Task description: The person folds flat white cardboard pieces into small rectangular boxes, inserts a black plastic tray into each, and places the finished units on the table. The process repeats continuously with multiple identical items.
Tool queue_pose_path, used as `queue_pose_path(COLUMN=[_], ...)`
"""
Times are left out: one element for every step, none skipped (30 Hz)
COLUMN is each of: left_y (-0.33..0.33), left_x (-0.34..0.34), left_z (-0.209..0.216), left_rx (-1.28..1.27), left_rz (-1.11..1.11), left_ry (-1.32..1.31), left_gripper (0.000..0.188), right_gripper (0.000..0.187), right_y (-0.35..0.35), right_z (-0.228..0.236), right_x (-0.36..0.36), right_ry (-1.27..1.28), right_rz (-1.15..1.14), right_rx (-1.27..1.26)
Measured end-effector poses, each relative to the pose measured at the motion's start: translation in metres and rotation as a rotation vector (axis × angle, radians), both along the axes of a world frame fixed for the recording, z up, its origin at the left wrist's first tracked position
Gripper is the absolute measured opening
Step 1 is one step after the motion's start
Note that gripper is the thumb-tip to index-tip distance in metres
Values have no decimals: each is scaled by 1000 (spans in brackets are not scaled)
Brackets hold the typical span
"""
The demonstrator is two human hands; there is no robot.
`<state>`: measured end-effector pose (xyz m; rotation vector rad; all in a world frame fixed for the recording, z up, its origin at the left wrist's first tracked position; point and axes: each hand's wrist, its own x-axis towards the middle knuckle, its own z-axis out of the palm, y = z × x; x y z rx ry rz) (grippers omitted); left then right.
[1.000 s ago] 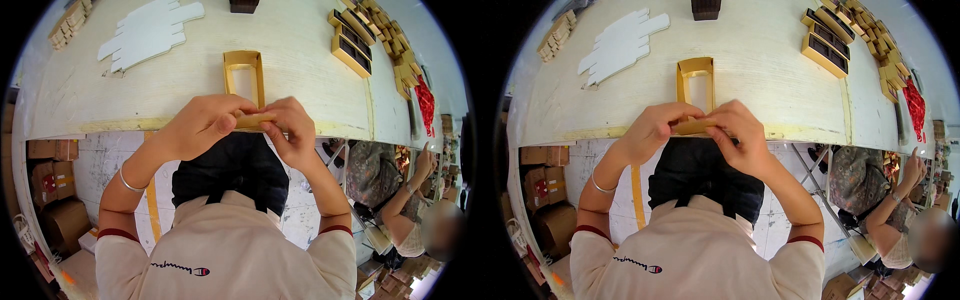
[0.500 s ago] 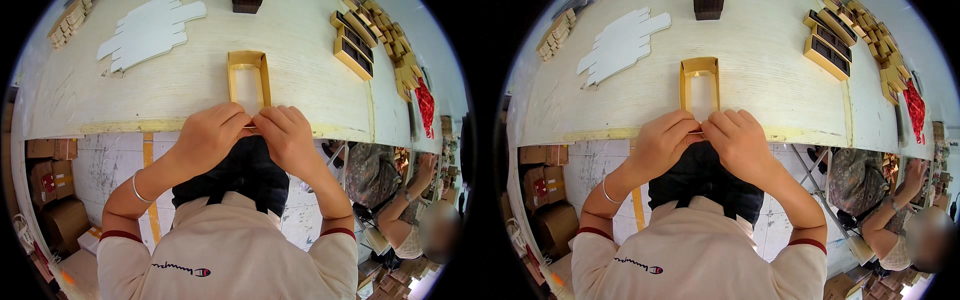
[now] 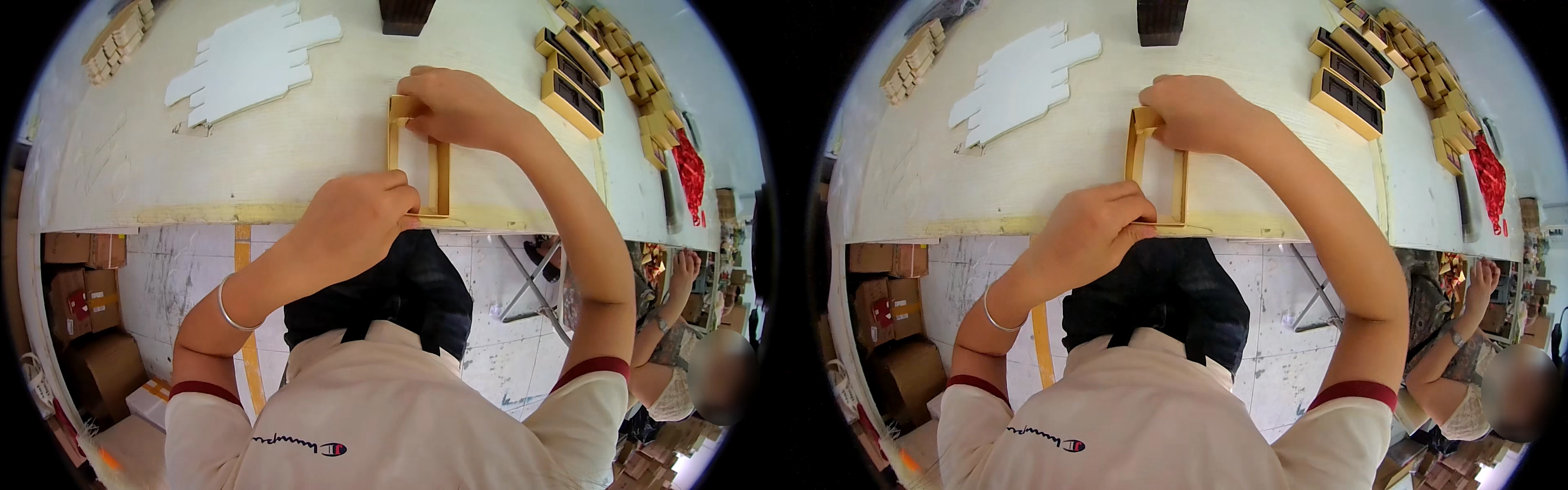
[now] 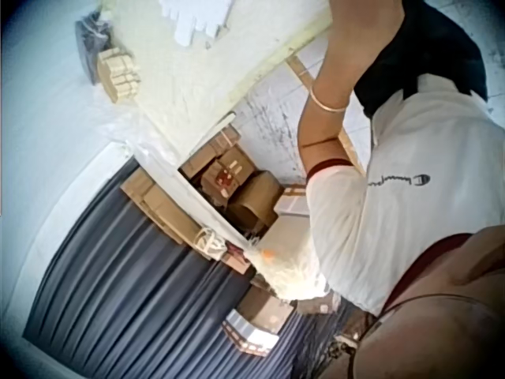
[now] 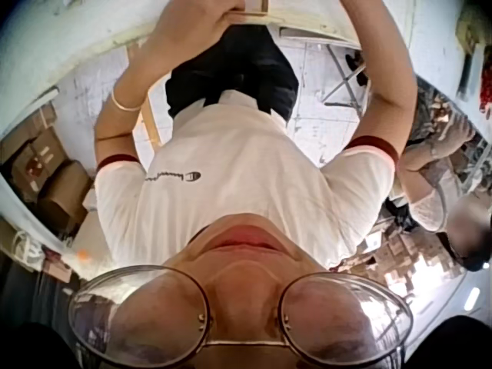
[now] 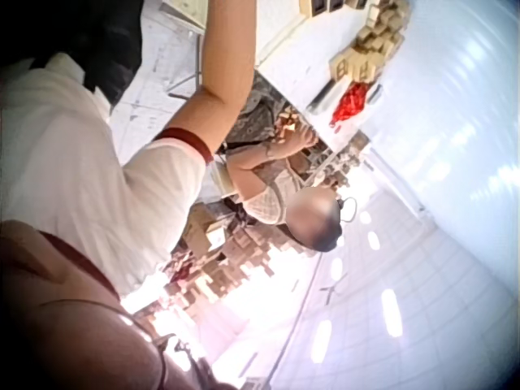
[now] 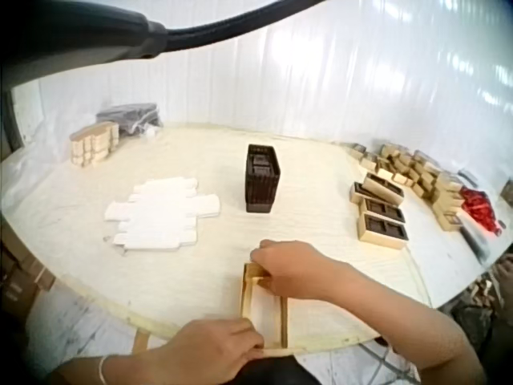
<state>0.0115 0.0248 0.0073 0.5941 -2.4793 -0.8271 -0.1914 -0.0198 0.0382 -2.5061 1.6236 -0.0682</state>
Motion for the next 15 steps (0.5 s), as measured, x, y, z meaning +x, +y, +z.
queue_pose_path(left_y=[-1,-1,-1,-1,-1,-1,-1,-1,0,0,0,1,2,2,2], left_x=[-1,-1,-1,0,0,0,0,0,0,0,0,-1,-1,-1,-2], left_z=[0,0,0,0,0,0,0,-1,-1,-2,-2,-2,-2,-2,-3], left_rx=[-2,-4,-5,-7,7,20,33,30,28,25,22,19,16,7,-2], left_rz=[-5,-7,-8,-10,-27,-44,-61,-59,-58,-56,-54,-52,-50,-45,-40], left_ry=[5,3,1,-1,-1,-2,-3,-4,-6,-7,-2,3,8,14,20], left_gripper=[11,11,11,12,12,12,12,12,12,12,12,12,12,12,12], right_gripper=[18,16,15,14,14,15,15,16,16,16,16,15,15,14,13], right_y=[-1,-1,-2,-4,-5,-6,-7,-7,-7,-7,-7,-7,-7,-5,-4], right_z=[5,10,15,19,22,24,21,16,12,11,9,7,3,-2,-6], right_x=[4,9,12,14,14,14,13,11,9,8,8,8,10,13,14], right_ry=[19,35,51,39,28,18,-2,-21,-40,-33,-27,-22,23,68,114], right_rz=[-9,-11,-13,-37,-67,-97,-82,-69,-56,-40,-22,-4,4,12,20], right_rx=[29,61,93,133,172,211,192,175,158,134,111,88,30,-29,-89])
